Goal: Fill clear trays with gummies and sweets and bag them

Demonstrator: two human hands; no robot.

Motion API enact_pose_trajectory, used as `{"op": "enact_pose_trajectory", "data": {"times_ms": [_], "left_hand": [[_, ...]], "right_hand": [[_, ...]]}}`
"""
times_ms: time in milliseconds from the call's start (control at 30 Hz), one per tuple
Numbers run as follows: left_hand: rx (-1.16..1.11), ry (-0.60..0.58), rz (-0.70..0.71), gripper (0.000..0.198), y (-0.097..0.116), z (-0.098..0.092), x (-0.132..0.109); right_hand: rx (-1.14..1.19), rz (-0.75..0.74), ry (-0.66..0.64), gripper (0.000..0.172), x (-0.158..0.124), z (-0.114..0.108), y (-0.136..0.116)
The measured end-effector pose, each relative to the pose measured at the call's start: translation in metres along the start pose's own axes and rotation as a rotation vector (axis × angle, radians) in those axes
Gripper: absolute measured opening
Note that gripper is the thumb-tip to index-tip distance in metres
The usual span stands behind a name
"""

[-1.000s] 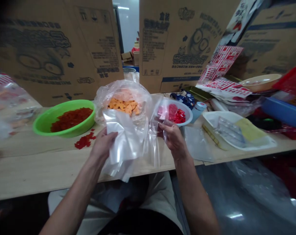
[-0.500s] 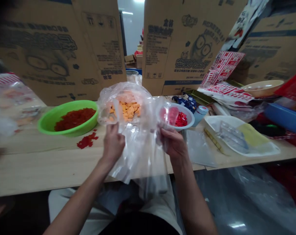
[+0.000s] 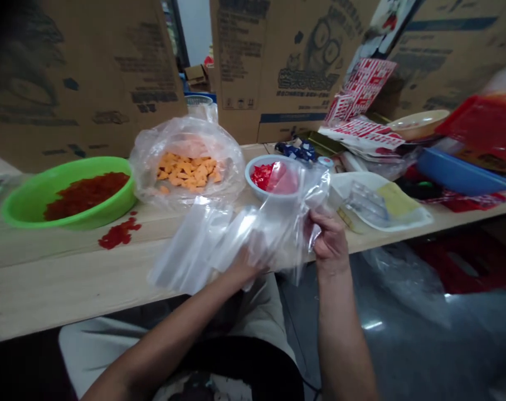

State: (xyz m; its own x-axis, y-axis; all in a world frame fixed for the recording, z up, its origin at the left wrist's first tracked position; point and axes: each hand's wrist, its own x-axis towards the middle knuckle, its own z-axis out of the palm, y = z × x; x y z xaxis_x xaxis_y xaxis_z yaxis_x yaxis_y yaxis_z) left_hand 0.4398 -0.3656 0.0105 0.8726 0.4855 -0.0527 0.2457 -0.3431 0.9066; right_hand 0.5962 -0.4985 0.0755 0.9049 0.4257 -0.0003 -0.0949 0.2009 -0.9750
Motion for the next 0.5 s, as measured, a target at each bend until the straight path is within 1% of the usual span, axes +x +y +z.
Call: {"op": "enact_pose_trajectory", "data": {"times_ms": [67, 100, 133, 200, 233, 267, 300, 333, 400, 433, 500], "left_hand": [[-0.065, -0.063, -0.063, 0.038, -0.001, -0.017, 0.011], [-0.125, -0.091, -0.093, 0.046, 0.001, -0.028, 0.017], [-0.223, -0.127, -0.121, 0.059, 0.003, -0.039, 0.022], [-0.517, -0.248, -0.185, 0.083, 0.010, -0.062, 0.028], [-0.670, -0.322, -0.218, 0.089, 0.014, -0.072, 0.028], [-0.797, -0.376, -0.246, 0.089, 0.018, -0.081, 0.027], [-0.876, -0.393, -0.267, 0.084, 0.021, -0.087, 0.024], [-0.894, -0.363, -0.273, 0.073, 0.023, -0.092, 0.021], [-0.852, -0.221, -0.244, 0.052, 0.026, -0.098, 0.015], [-0.821, -0.143, -0.213, 0.044, 0.027, -0.099, 0.013], [-0.775, -0.025, -0.153, 0.037, 0.027, -0.101, 0.010]], "right_hand": [[-0.009, 0.045, -0.006, 0.029, -0.007, 0.002, 0.002], [0.032, 0.085, -0.023, 0.029, -0.011, 0.006, 0.003], [0.088, 0.132, -0.052, 0.029, -0.014, 0.012, 0.003], [0.190, 0.224, -0.140, 0.028, -0.018, 0.025, 0.005], [0.214, 0.253, -0.191, 0.027, -0.020, 0.032, 0.006], [0.213, 0.265, -0.245, 0.026, -0.020, 0.039, 0.007], [0.194, 0.263, -0.300, 0.026, -0.021, 0.044, 0.008], [0.168, 0.251, -0.353, 0.027, -0.020, 0.049, 0.008], [0.100, 0.225, -0.416, 0.032, -0.018, 0.057, 0.007], [0.067, 0.224, -0.427, 0.035, -0.017, 0.059, 0.007], [0.023, 0.232, -0.419, 0.037, -0.016, 0.064, 0.004]]}}
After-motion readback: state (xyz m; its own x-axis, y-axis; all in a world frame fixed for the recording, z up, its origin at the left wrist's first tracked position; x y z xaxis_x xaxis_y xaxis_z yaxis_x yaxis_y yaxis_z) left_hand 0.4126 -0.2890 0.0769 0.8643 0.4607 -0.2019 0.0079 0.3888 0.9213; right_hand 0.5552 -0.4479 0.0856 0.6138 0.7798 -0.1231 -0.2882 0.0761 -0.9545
